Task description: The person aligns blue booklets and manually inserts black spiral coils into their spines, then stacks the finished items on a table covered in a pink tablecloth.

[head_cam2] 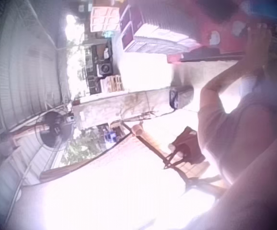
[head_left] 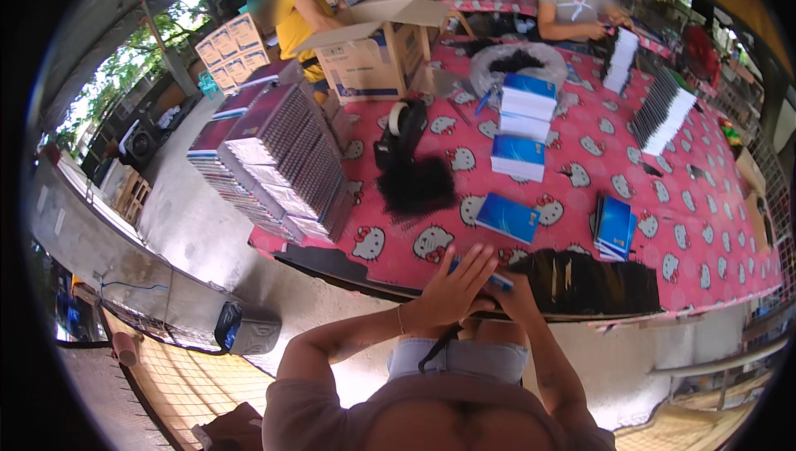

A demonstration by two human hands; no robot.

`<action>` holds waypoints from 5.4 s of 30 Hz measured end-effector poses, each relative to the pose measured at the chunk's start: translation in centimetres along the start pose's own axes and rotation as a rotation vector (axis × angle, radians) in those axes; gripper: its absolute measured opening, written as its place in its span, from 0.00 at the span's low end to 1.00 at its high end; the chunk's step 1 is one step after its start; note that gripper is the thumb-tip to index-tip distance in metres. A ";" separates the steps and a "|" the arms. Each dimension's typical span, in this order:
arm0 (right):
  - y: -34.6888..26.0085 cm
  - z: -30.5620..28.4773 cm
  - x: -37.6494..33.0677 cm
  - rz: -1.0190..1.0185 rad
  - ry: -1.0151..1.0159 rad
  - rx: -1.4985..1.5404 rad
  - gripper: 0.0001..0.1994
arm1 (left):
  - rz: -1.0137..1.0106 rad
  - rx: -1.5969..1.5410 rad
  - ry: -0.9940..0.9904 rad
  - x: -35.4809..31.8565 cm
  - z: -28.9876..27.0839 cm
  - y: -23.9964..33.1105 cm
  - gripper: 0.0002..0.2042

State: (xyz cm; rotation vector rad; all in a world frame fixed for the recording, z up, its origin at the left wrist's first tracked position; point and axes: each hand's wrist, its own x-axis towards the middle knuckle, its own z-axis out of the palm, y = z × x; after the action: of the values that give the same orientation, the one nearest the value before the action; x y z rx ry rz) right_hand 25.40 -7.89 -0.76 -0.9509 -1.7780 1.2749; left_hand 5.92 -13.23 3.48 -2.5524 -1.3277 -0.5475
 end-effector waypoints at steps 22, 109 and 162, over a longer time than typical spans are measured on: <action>0.4 0.6 2.2 -0.058 0.006 -0.074 0.21 | -0.112 -0.059 0.102 3.2 0.2 -0.2 0.29; -0.2 -1.7 2.6 -0.047 0.015 0.180 0.16 | -0.500 -0.621 0.249 -1.1 -2.4 -6.2 0.12; 0.7 -0.8 2.3 -0.056 0.005 0.047 0.17 | -0.201 0.056 0.142 2.2 -1.5 -4.1 0.25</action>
State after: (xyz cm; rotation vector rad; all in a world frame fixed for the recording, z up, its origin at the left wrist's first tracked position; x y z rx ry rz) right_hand 25.14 -5.42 -0.89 -0.8721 -1.7512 1.2723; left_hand 3.35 -9.79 5.88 -2.3027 -1.5333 -0.7029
